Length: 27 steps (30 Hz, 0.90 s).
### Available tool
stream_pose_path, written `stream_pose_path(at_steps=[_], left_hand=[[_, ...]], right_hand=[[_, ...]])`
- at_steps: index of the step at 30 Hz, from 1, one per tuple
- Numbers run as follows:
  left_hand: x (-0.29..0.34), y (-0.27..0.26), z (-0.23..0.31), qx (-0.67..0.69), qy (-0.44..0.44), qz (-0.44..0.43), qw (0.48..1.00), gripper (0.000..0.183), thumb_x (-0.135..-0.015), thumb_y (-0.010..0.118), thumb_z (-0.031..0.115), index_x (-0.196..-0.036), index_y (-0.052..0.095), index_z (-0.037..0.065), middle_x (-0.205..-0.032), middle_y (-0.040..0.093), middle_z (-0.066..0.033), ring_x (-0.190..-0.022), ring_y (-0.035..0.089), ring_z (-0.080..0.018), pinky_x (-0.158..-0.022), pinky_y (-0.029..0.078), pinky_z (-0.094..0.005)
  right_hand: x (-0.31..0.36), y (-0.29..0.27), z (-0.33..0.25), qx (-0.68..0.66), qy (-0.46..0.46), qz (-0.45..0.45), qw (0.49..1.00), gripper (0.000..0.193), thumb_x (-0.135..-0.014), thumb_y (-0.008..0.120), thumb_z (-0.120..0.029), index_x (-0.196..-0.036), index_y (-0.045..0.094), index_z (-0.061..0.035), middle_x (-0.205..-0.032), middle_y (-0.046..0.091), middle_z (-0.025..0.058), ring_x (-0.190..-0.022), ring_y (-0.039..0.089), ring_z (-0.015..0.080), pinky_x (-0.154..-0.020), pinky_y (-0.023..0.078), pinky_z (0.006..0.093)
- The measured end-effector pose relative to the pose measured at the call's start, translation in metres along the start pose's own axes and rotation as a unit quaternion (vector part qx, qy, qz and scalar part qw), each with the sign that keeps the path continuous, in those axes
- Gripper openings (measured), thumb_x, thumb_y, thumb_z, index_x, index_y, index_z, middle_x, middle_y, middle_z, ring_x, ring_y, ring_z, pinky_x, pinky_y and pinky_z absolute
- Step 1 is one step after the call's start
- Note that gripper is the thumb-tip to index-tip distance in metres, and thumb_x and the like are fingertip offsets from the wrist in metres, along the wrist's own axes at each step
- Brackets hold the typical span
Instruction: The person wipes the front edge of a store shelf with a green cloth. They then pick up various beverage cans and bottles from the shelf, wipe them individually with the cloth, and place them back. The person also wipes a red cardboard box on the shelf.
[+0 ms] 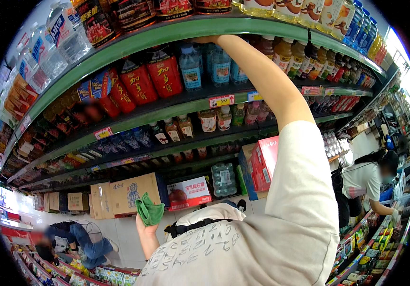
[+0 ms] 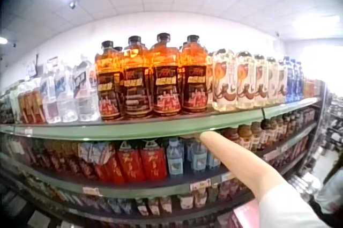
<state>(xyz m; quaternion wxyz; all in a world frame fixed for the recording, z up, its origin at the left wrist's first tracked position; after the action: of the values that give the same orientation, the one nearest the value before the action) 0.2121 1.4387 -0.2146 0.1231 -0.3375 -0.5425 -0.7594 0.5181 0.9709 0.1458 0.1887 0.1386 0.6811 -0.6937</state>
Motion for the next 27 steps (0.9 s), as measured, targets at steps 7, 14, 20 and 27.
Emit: stream_pose_path(at_steps=[7, 14, 20, 27], left_hand=[[0.002, -0.008, -0.001, -0.002, 0.004, 0.0, 1.0, 0.031, -0.098, 0.052, 0.029, -0.114, 0.067, 0.007, -0.111, 0.069, -0.011, -0.104, 0.063, -0.0337, -0.097, 0.049, -0.0573], [0.003, 0.005, -0.004, -0.007, -0.007, -0.008, 1.0, 0.031, -0.098, 0.052, 0.028, -0.116, 0.067, 0.008, -0.112, 0.069, -0.0115, -0.103, 0.064, -0.0333, -0.096, 0.049, -0.0571], [-0.002, 0.003, -0.003, -0.002, -0.014, -0.027, 1.0, 0.031, -0.098, 0.051, 0.028, -0.113, 0.068, 0.006, -0.109, 0.07, -0.0147, -0.103, 0.065, -0.0352, -0.095, 0.051, -0.0561], [-0.005, -0.003, -0.005, -0.005, -0.004, -0.019, 1.0, 0.03, -0.099, 0.051, 0.028, -0.116, 0.067, 0.008, -0.112, 0.07, -0.0103, -0.103, 0.064, -0.0334, -0.096, 0.05, -0.0576]], right_hand=[[0.035, -0.013, -0.029, -0.071, -0.117, -0.056, 0.989, 0.048, -0.101, 0.048, -0.05, -0.138, 0.054, -0.021, -0.135, 0.058, 0.0096, -0.117, 0.059, 0.031, -0.099, 0.049, 0.0452], [0.039, 0.012, -0.003, -0.12, -0.17, -0.042, 0.977, 0.046, -0.097, 0.06, -0.041, -0.135, 0.055, -0.0153, -0.13, 0.061, 0.01, -0.118, 0.059, 0.029, -0.096, 0.05, 0.0418], [0.041, 0.007, 0.002, -0.114, -0.151, -0.063, 0.98, 0.044, -0.097, 0.061, -0.036, -0.136, 0.054, -0.0149, -0.133, 0.061, 0.0076, -0.122, 0.058, 0.0273, -0.098, 0.05, 0.041], [0.039, 0.008, 0.012, -0.151, -0.147, -0.086, 0.974, 0.043, -0.098, 0.061, -0.029, -0.137, 0.052, -0.0122, -0.135, 0.058, 0.0086, -0.125, 0.056, 0.0261, -0.101, 0.048, 0.0412]])
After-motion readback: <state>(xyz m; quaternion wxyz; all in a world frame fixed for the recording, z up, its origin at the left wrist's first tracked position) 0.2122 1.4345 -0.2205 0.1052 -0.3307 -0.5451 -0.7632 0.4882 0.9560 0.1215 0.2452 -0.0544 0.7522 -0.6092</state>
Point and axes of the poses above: each hand's wrist, its own x-axis away from the middle knuckle, its own y-axis out of the palm, z = x × y, the point moved 1 cm from there along -x, towards the middle knuckle
